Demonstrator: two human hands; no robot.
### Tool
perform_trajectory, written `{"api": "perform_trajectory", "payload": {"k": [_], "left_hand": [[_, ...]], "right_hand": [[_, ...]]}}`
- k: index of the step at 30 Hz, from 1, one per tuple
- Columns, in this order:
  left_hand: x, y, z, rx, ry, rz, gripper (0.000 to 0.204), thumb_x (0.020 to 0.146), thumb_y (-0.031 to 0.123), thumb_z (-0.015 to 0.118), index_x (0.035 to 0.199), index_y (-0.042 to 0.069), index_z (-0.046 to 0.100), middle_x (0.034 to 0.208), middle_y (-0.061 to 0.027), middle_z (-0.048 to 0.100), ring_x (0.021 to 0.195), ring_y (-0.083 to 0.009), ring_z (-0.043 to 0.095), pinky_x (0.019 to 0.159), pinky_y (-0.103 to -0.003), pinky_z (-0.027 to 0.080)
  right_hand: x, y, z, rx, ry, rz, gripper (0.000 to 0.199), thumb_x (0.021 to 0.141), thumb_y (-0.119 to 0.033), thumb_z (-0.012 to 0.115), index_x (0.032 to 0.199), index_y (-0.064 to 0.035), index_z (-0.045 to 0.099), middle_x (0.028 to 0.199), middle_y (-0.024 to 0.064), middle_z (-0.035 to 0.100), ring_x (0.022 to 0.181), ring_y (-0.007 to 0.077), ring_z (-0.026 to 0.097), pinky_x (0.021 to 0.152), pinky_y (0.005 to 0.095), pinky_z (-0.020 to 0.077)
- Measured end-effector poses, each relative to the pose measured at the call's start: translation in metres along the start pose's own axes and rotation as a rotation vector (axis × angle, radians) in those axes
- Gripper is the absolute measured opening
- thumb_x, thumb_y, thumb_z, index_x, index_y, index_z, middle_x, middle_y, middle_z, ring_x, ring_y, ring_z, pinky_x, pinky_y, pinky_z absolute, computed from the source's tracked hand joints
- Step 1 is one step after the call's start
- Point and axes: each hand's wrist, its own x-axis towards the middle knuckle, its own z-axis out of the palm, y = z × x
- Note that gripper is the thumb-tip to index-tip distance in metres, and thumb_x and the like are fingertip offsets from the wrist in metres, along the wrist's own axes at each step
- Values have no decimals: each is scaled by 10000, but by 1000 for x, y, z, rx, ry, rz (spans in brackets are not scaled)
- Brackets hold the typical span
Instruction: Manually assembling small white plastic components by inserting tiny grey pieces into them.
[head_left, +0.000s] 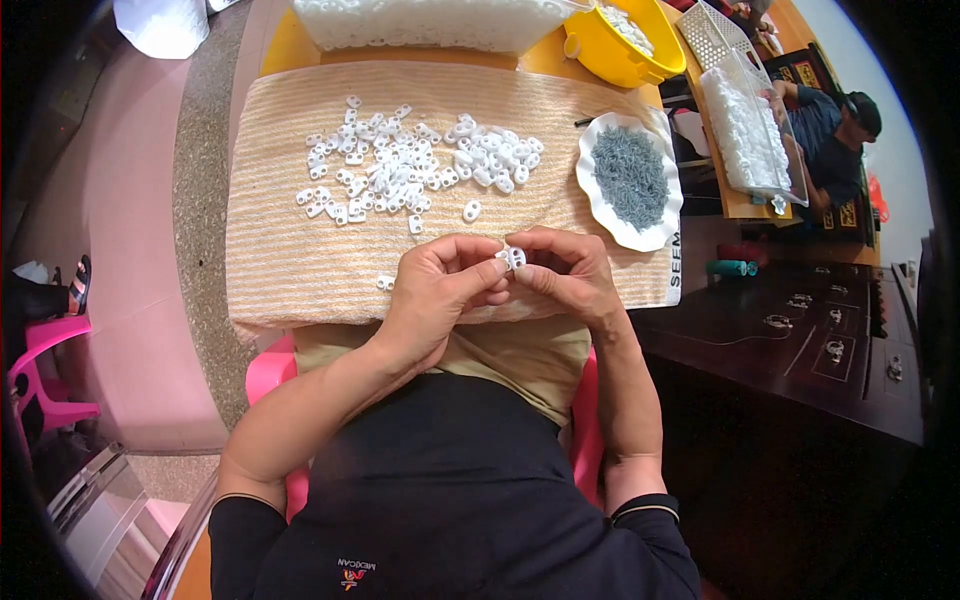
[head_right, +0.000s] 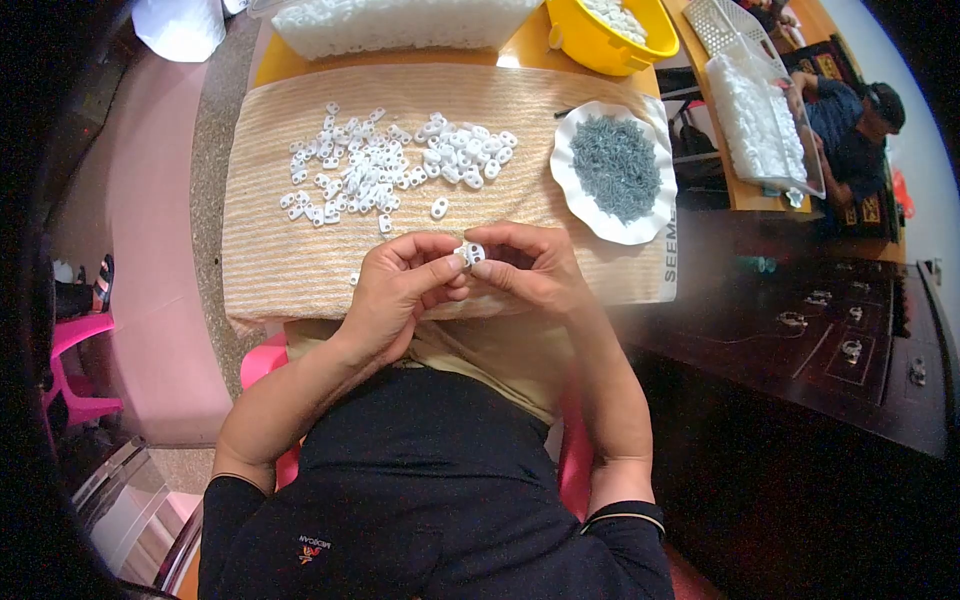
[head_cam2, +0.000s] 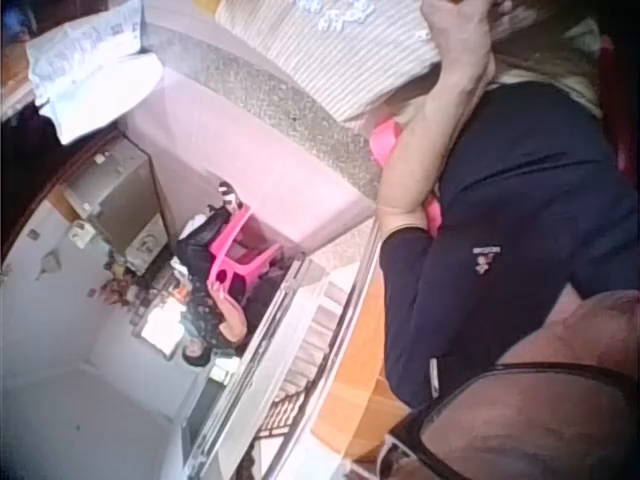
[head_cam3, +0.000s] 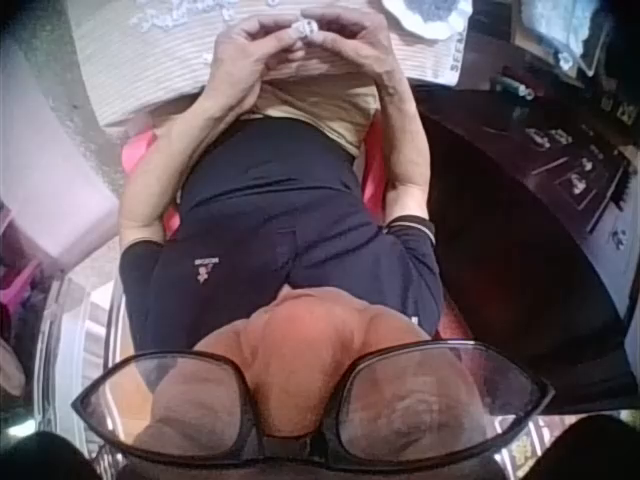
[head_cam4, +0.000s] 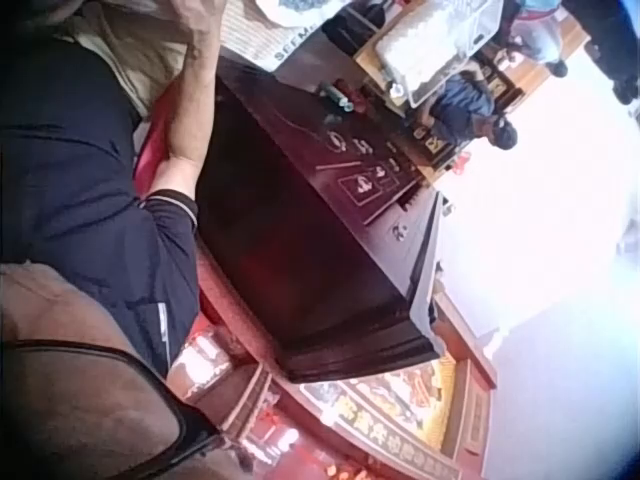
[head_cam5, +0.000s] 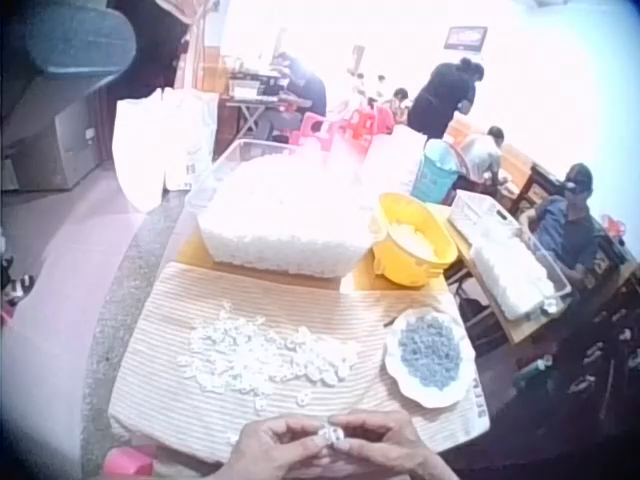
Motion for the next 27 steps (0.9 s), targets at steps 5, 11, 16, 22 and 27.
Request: {"api": "perform_trajectory", "payload": {"k": [5, 11, 16, 22, 27], "left_hand": [[1, -1, -1, -5, -16, -12, 156, 880, 56, 653, 1023, 1, 620, 862, -60, 662, 751, -120, 643, 709, -269, 569], [0, 0, -1, -8, -10, -19, 155, 882, 55, 649, 1023, -2, 617, 860, -63, 661, 744, -125, 645, 704, -271, 570], [0, 1, 0, -8, -8, -30, 160, 880, 60, 654, 1023, -2, 619, 867, -68, 663, 742, -126, 647, 700, -269, 572], [-1, 4, 1, -8, 6, -80, 163, 881, 66, 656, 1026, -2, 626, 865, -69, 663, 740, -124, 643, 701, -271, 572], [0, 4, 0, -6, 2, -81, 168, 881, 72, 659, 1028, -4, 625, 867, -68, 662, 736, -120, 639, 701, -272, 571]], "right_hand": [[0, 0, 0, 24, -20, 2, 319, 849, 25, 669, 1161, 55, 610, 1027, 89, 647, 943, 142, 633, 828, 261, 513], [0, 1, 1, 52, -23, 3, 315, 852, 27, 664, 1161, 56, 610, 1026, 89, 648, 942, 145, 636, 829, 262, 514], [-1, 2, 2, 74, 3, 2, 329, 853, -29, 696, 1168, 33, 623, 977, 61, 680, 882, 99, 630, 779, 239, 517], [0, 1, 3, 104, 6, 8, 326, 855, -27, 693, 1166, 41, 621, 973, 65, 680, 877, 104, 631, 779, 241, 517], [0, -2, 3, 162, -1, 33, 332, 857, -28, 690, 1171, 46, 614, 985, 80, 681, 888, 117, 641, 790, 247, 520]]}}
